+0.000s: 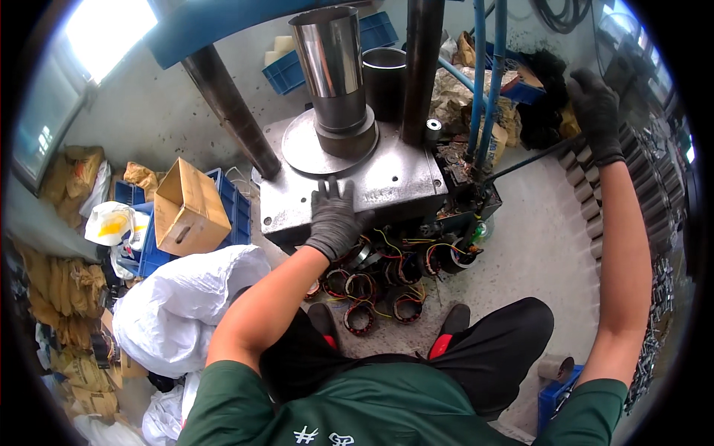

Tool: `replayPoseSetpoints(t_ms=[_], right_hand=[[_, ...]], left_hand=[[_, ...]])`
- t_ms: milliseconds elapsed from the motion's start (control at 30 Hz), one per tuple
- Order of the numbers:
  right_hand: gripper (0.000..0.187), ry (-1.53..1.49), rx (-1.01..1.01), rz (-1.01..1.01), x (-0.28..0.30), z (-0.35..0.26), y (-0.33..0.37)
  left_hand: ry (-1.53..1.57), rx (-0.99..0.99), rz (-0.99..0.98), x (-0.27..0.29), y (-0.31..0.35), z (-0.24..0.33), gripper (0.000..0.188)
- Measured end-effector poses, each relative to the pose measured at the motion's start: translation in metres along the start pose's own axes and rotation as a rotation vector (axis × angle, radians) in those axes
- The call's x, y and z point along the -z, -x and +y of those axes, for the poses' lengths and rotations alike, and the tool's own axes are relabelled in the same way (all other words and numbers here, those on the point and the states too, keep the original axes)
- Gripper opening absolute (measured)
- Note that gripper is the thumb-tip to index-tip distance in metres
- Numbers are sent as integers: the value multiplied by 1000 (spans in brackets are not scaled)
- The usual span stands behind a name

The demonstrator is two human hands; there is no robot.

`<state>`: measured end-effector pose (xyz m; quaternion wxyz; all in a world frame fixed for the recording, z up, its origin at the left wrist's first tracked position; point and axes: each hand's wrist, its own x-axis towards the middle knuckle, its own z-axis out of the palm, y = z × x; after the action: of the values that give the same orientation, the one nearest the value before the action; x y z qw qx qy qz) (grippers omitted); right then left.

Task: The person uses a press machine and a small tool to assemble a stator by inserting copper coils into a metal frame and then securing them.

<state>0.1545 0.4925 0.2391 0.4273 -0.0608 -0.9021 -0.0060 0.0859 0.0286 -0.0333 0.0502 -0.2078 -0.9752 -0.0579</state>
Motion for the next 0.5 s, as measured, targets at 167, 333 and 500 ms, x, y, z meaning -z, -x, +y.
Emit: replayPoseSetpoints(t_ms=[167,333,500], right_hand=[[21,-34,31,66,-3,-7,2],[23,39,5,48,-3,1,-1],[32,40,-23,-48,-1,-9,0]], left_hand=[[149,-725,-94,-4,-4,20,91],[170,-443,83,-2,-31,18,88],[62,-453,37,-13,-34,15,87]])
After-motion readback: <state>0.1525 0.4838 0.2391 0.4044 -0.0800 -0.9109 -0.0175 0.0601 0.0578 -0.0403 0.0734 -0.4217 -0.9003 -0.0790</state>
